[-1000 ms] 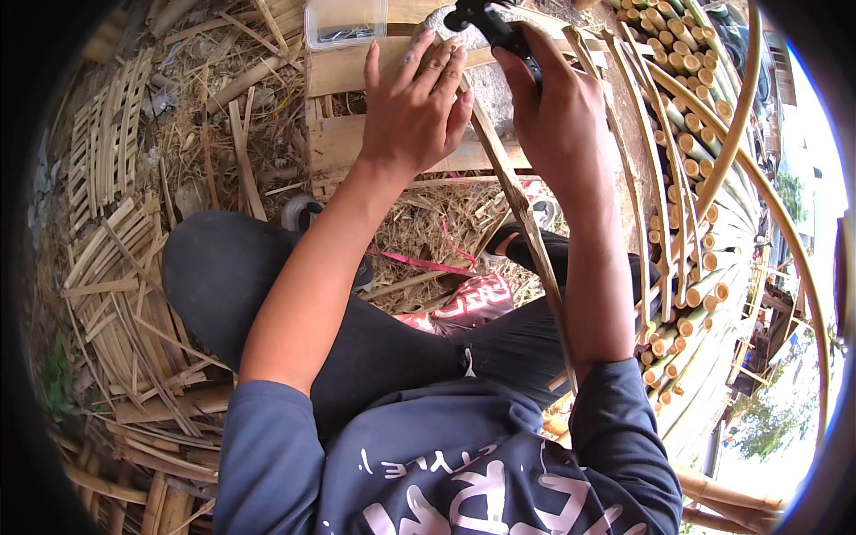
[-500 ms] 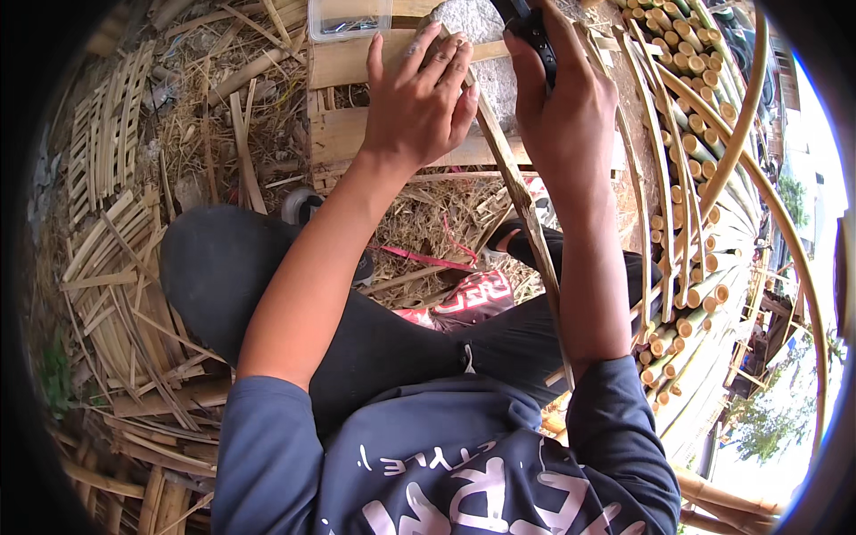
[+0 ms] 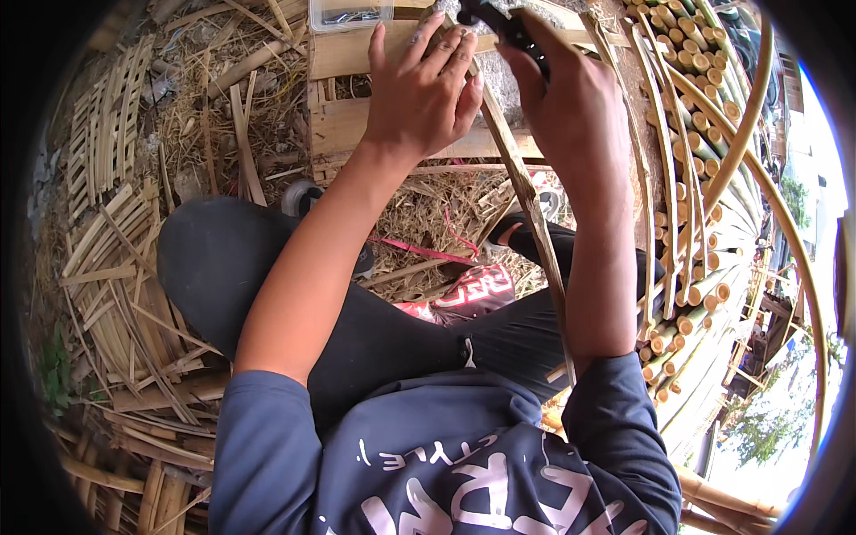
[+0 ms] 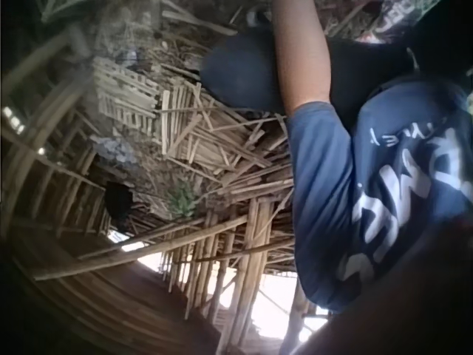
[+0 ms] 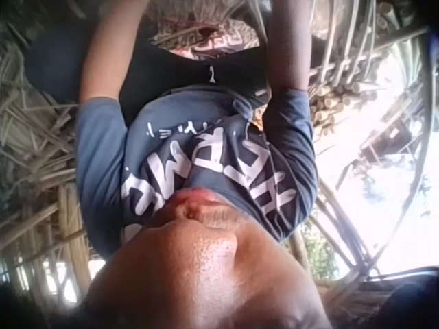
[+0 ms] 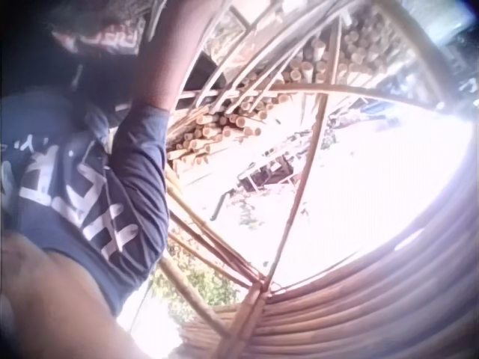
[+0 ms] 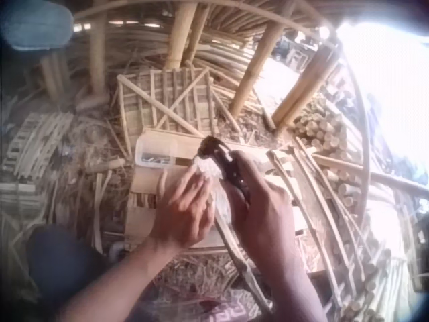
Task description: The person assembles a bamboo frame by positioning bamboo slats across a wooden base and hammering nails into them using a hammer.
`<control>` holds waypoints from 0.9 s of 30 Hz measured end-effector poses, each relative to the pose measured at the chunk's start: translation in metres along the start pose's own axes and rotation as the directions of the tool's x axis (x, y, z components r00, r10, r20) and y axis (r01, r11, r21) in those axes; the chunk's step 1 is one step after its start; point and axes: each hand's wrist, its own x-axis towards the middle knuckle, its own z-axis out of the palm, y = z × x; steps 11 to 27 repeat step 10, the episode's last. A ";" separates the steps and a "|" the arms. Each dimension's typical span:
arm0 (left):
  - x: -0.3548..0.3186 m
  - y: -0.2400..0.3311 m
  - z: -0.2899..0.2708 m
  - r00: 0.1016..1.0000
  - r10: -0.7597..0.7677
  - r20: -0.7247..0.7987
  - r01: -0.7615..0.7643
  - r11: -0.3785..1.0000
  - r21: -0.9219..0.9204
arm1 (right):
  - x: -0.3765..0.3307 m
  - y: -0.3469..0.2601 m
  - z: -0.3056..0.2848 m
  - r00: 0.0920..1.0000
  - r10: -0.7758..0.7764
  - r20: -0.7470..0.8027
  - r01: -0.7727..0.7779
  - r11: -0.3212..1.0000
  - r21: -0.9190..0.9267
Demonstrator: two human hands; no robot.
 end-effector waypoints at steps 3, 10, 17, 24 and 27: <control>0.000 -0.001 0.004 1.000 -0.019 0.002 0.019 1.000 0.010 | 0.002 0.012 0.014 0.997 -0.051 -0.056 0.049 0.999 -0.023; 0.000 0.001 0.002 0.997 -0.060 0.038 0.061 0.998 -0.012 | 0.014 -0.012 -0.013 0.979 0.200 0.042 -0.204 0.951 0.231; 0.000 0.001 0.002 0.997 -0.060 0.038 0.061 0.998 -0.012 | 0.014 -0.012 -0.013 0.979 0.200 0.042 -0.204 0.951 0.231; 0.000 0.001 0.002 0.997 -0.060 0.038 0.061 0.998 -0.012 | 0.014 -0.012 -0.013 0.979 0.200 0.042 -0.204 0.951 0.231; 0.000 0.001 0.002 0.997 -0.060 0.038 0.061 0.998 -0.012 | 0.014 -0.012 -0.013 0.979 0.200 0.042 -0.204 0.951 0.231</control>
